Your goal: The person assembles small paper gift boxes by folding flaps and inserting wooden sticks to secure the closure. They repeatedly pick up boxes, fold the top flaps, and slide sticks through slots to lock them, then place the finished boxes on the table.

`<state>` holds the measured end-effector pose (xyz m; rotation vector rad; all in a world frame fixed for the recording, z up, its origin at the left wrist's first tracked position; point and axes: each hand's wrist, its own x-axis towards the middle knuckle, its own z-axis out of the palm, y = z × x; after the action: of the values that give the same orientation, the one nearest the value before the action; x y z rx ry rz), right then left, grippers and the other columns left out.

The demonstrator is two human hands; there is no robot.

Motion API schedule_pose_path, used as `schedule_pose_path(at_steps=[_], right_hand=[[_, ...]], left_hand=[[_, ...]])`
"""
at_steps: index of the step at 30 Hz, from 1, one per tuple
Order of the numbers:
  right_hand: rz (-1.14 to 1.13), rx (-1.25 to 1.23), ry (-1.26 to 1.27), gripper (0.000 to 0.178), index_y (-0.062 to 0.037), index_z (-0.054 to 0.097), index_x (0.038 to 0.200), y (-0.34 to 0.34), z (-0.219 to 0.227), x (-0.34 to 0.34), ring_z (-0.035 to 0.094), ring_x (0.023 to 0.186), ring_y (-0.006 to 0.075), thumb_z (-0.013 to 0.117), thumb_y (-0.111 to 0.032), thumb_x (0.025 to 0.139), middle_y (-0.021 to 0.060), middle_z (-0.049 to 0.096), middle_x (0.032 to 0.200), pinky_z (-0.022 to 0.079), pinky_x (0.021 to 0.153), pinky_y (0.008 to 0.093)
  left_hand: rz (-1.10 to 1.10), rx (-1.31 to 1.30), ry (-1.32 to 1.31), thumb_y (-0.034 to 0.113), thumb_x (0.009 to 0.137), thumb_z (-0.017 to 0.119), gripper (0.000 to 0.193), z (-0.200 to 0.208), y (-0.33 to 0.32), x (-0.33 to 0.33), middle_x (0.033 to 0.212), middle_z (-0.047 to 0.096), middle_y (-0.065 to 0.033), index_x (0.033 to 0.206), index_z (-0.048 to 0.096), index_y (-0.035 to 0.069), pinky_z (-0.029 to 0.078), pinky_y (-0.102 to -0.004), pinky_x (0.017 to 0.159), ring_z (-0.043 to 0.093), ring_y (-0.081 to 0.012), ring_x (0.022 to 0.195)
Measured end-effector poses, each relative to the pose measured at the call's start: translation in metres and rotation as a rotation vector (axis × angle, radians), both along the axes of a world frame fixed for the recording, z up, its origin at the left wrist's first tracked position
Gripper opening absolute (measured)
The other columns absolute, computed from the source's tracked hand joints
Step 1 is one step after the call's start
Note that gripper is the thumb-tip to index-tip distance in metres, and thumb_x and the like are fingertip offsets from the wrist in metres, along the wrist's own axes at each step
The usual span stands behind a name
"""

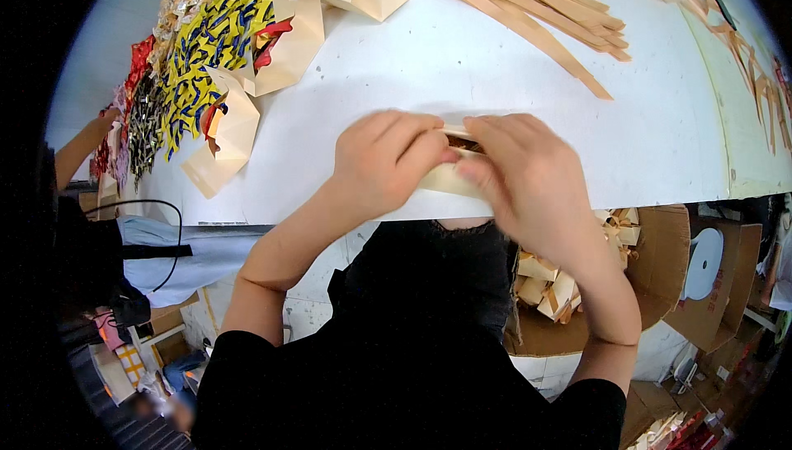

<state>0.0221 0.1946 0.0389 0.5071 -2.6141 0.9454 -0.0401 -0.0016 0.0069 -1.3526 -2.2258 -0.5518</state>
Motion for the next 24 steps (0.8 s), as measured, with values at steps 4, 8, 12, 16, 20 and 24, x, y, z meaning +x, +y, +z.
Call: schedule_pose_path(at_steps=[4, 8, 12, 16, 20, 24], right_hand=[[0.038, 0.143, 0.132, 0.035, 0.0031, 0.065, 0.108, -0.002, -0.015, 0.009, 0.064, 0.097, 0.0348, 0.074, -0.008, 0.076, 0.0144, 0.069, 0.101, 0.054, 0.083, 0.0404], [0.008, -0.018, 0.029, 0.026, 0.0019, 0.069, 0.098, -0.005, -0.018, 0.02, 0.064, 0.091, 0.0327, 0.076, -0.007, 0.074, 0.0139, 0.069, 0.099, 0.055, 0.079, 0.0385], [-0.012, -0.146, -0.026, 0.018, -0.0003, 0.071, 0.088, -0.013, -0.02, 0.015, 0.064, 0.081, 0.0296, 0.077, -0.005, 0.072, 0.0113, 0.071, 0.092, 0.054, 0.073, 0.0359], [0.106, -0.078, -0.05, 0.016, -0.0007, 0.071, 0.086, -0.013, -0.011, 0.005, 0.064, 0.077, 0.0295, 0.077, -0.009, 0.074, 0.0097, 0.071, 0.088, 0.053, 0.07, 0.0364], [-0.014, -0.067, -0.213, 0.015, -0.0008, 0.071, 0.092, 0.024, -0.025, -0.077, 0.064, 0.078, 0.027, 0.072, -0.013, 0.083, 0.0113, 0.07, 0.085, 0.051, 0.073, 0.0354], [-0.441, 0.275, 0.089, 0.024, -0.001, 0.069, 0.093, 0.052, -0.066, -0.175, 0.064, 0.079, 0.0278, 0.069, -0.024, 0.087, 0.0147, 0.068, 0.084, 0.05, 0.071, 0.036]], left_hand=[[-0.002, 0.094, -0.055, 0.021, 0.077, 0.075, 0.03, 0.009, -0.005, 0.021, 0.096, 0.07, -0.0093, 0.102, 0.071, 0.005, 0.057, -0.0342, 0.075, 0.069, -0.0222, 0.085], [0.045, 0.055, -0.165, 0.013, 0.077, 0.076, 0.023, 0.013, -0.025, 0.031, 0.097, 0.072, -0.0098, 0.098, 0.073, 0.005, 0.056, -0.0368, 0.08, 0.07, -0.0256, 0.09], [0.014, 0.22, -0.377, 0.009, 0.074, 0.078, 0.021, 0.004, -0.025, 0.022, 0.094, 0.073, -0.0087, 0.095, 0.074, 0.005, 0.056, -0.0365, 0.083, 0.07, -0.0262, 0.09], [-0.033, 0.24, -0.442, 0.01, 0.075, 0.077, 0.02, -0.002, -0.024, 0.019, 0.095, 0.073, -0.009, 0.093, 0.074, 0.005, 0.056, -0.0351, 0.081, 0.07, -0.0267, 0.091], [-0.073, 0.244, -0.453, 0.011, 0.075, 0.077, 0.02, -0.005, -0.022, 0.02, 0.097, 0.074, -0.0093, 0.094, 0.074, 0.005, 0.056, -0.0346, 0.081, 0.07, -0.0263, 0.093], [-0.08, 0.232, -0.535, 0.012, 0.077, 0.077, 0.02, -0.001, -0.012, 0.015, 0.099, 0.074, -0.0104, 0.095, 0.075, 0.005, 0.057, -0.0338, 0.082, 0.071, -0.0259, 0.094]])
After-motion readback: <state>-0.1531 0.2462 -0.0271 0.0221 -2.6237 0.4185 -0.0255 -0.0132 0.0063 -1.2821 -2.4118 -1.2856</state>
